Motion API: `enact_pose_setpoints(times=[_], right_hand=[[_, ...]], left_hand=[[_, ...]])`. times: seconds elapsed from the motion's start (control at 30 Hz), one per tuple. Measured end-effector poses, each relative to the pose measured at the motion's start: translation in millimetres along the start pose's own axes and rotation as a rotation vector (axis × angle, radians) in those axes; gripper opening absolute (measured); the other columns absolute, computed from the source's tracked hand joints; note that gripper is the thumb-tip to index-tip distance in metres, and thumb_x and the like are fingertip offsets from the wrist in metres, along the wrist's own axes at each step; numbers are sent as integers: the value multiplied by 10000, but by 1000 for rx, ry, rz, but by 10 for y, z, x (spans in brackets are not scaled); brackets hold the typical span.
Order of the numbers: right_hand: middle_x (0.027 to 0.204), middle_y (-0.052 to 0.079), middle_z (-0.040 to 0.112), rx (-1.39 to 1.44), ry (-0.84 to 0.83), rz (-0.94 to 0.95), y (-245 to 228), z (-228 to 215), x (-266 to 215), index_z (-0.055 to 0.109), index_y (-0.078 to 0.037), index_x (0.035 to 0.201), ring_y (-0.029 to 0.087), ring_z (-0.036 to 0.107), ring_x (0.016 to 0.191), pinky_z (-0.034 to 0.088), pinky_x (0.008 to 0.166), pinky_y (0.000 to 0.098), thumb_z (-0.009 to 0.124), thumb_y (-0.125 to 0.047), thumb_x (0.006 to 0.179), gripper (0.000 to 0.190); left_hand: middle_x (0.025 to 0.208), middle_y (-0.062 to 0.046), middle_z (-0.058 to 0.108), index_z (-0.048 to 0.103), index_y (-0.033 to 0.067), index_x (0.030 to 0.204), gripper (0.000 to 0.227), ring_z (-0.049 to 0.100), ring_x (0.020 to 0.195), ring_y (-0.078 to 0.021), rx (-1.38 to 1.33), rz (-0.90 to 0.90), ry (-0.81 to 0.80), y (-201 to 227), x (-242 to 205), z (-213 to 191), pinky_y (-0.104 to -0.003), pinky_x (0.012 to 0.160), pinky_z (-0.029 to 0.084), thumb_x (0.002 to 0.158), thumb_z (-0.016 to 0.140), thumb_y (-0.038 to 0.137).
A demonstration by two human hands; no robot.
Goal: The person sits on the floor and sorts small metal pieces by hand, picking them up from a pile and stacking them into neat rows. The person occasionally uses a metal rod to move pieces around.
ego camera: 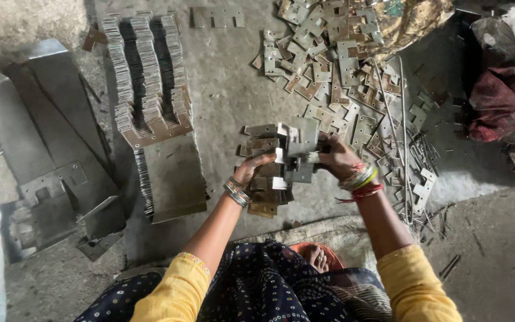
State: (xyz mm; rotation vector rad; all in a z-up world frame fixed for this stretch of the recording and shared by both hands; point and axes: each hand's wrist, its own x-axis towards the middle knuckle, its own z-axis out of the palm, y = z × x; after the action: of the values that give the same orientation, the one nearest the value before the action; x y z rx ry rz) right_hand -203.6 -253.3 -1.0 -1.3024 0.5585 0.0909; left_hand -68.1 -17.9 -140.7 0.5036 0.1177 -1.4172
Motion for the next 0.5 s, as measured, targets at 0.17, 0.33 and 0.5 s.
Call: enact_pose_setpoints(times=[0.17,0.33,0.5], right_hand=[[1237,208,691,25,-10,-21,-162,132,36,540,99,1358,264,706,1056,607,941,404,721,-14,806,592],[1184,236,756,-8,-74,-43,-469,352,45,605,90,1354,245,739,931,622,798,349,684,-141,934,486],[1051,162,785,-748,122,-69,-760,712,-141,690,-31,1211,205,731,750,621,630,332,787,-76,849,377]], left_hand=[[1379,-113,698,674,-4,1349,519,669,1257,-207,337,191,-97,21,90,-9,-359,1076,538,983,681,365],[1302,-91,688,596,120,1369,652,664,1190,-244,320,175,225,16,38,13,-430,998,551,853,694,507],[1349,-170,643,616,47,1397,693,636,1195,-286,254,253,36,-111,185,-387,-467,1035,523,900,742,513]])
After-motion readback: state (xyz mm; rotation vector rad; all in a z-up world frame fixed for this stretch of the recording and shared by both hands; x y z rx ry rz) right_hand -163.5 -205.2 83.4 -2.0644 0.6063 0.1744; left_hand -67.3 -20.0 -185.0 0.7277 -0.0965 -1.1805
